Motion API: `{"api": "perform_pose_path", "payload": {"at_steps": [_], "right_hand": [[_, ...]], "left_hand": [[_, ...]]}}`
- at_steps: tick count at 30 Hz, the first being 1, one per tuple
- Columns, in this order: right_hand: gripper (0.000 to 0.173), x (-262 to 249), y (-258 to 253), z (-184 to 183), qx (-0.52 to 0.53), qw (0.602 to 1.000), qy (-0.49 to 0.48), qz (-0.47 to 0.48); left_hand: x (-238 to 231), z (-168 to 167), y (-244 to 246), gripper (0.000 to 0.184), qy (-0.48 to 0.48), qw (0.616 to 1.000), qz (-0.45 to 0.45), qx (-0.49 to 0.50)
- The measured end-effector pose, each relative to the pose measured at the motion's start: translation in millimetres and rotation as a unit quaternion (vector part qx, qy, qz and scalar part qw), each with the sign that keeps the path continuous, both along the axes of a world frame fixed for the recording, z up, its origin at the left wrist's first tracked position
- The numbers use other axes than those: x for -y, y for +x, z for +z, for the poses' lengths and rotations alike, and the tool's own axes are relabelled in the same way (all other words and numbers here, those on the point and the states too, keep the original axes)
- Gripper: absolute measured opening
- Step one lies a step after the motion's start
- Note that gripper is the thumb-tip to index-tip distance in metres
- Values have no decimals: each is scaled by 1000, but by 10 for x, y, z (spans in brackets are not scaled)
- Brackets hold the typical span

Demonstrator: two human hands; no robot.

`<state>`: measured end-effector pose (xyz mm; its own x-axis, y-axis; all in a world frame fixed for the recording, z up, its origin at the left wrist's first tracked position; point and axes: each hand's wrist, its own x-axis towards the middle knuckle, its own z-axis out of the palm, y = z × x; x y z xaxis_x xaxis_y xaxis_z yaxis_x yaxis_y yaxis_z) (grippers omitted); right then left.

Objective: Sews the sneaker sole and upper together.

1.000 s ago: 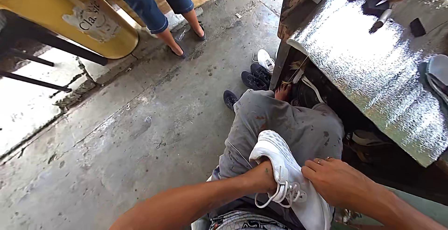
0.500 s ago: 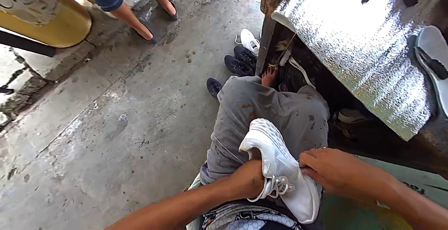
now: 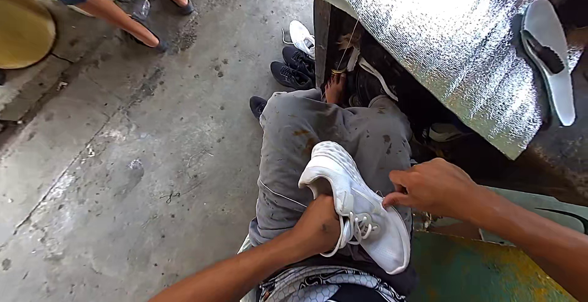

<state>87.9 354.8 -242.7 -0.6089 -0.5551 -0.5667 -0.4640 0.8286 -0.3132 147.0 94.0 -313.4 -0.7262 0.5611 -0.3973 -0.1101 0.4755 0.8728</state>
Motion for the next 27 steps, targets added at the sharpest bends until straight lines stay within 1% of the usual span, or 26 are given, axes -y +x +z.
{"api": "perform_pose_path", "payload": {"at_steps": [1,3,5,6,8,9,10,12,13,14,15,16,17,18,19,20,22,24,25,26,27], "right_hand": [[62,-55,18,-18,-22,1000,-1,-17],[66,-196,59,-25,-63,997,-11,-52],[68,-401,51,-7,-121,988,-26,-97],[68,-503,52,-3,-142,983,-15,-119],[69,-620,94,-34,-135,979,-2,-154],[73,-627,156,-57,-96,982,-20,-161],[76,-617,230,-76,-29,985,-51,-164],[80,-595,317,-128,108,976,-114,-151],[80,-608,352,-176,158,964,-150,-149],[77,-635,389,-241,194,945,-208,-162],[71,-655,423,-304,217,916,-281,-184],[61,-651,457,-342,225,886,-352,-202],[49,-614,485,-354,210,864,-405,-213],[35,-542,509,-344,168,861,-425,-224],[24,-454,526,-329,109,877,-410,-226],[18,-363,533,-319,45,902,-371,-214],[23,-182,532,-333,-50,939,-298,-162],[24,-46,518,-367,-112,951,-266,-112],[25,-19,508,-365,-145,950,-256,-107],[25,-32,491,-341,-169,943,-257,-127],[26,-81,477,-303,-173,932,-267,-172]], "left_hand": [[-4,-14,16,12,14,1000,19,-7],[-13,-39,61,11,56,995,53,-62],[-16,-91,96,12,107,984,83,-116],[-10,-114,112,12,123,980,88,-131],[6,-146,115,10,139,977,81,-140],[16,-156,128,7,142,978,76,-132],[27,-168,147,7,145,980,74,-116],[44,-192,171,13,153,981,82,-86],[52,-193,198,16,156,981,89,-76],[57,-193,216,19,157,981,94,-70],[56,-194,226,21,156,980,98,-68],[53,-195,233,23,157,980,100,-67],[50,-195,234,24,157,980,101,-68],[48,-193,236,24,156,980,100,-69],[47,-192,234,25,153,981,98,-72],[47,-191,231,25,150,981,97,-74],[43,-188,225,25,150,981,95,-77],[40,-179,227,24,149,981,94,-79],[47,-177,226,23,145,982,91,-80],[61,-174,219,22,141,983,86,-80],[78,-173,219,21,135,984,79,-82]]}}
